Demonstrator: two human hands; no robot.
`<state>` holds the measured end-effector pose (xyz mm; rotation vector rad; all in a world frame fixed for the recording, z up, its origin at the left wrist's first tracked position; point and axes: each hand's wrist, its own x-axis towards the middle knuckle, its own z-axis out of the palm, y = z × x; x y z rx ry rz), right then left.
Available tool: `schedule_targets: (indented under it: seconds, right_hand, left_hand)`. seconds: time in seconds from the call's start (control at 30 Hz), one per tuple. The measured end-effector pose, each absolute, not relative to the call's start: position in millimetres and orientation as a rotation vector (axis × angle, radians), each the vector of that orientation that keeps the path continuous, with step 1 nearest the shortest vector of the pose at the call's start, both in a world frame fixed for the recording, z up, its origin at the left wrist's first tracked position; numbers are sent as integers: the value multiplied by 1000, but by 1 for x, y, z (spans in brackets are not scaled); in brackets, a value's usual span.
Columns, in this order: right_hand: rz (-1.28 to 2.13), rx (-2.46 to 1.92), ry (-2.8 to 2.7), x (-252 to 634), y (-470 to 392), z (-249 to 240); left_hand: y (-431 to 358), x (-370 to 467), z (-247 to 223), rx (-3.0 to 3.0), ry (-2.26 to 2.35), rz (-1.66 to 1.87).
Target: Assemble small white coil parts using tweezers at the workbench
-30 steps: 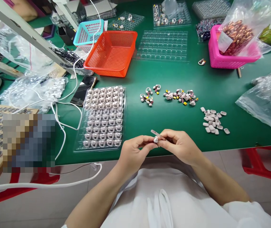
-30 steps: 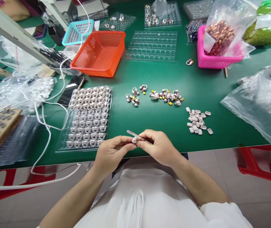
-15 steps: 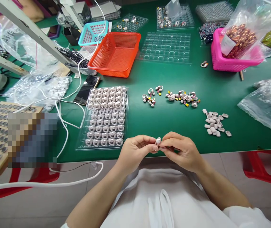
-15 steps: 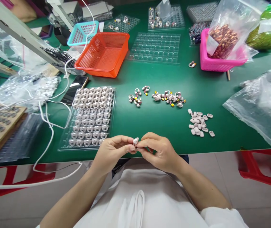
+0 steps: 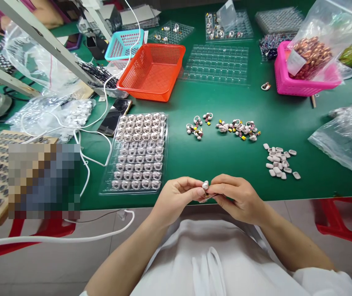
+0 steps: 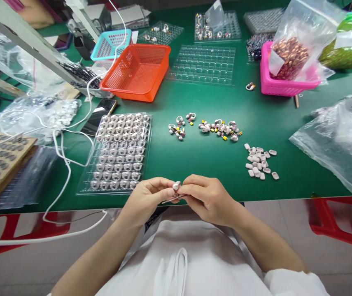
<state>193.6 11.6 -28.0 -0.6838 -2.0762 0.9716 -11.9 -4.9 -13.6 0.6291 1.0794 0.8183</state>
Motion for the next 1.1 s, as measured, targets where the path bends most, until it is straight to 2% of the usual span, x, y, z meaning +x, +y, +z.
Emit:
schedule_targets:
  seconds: [0.47, 0.7, 1.1]
  right_hand:
    - [1047, -675, -1891, 188, 11, -31]
    - [1184, -1030, -1706, 181, 3, -28]
    - [1095, -1024, -1583, 165, -11, -32]
  left_hand:
    - [-4, -13, -15, 566, 972, 810]
    - [-8, -8, -13, 619, 1075, 882]
    - [-17, 4, -7, 715, 1104, 1048]
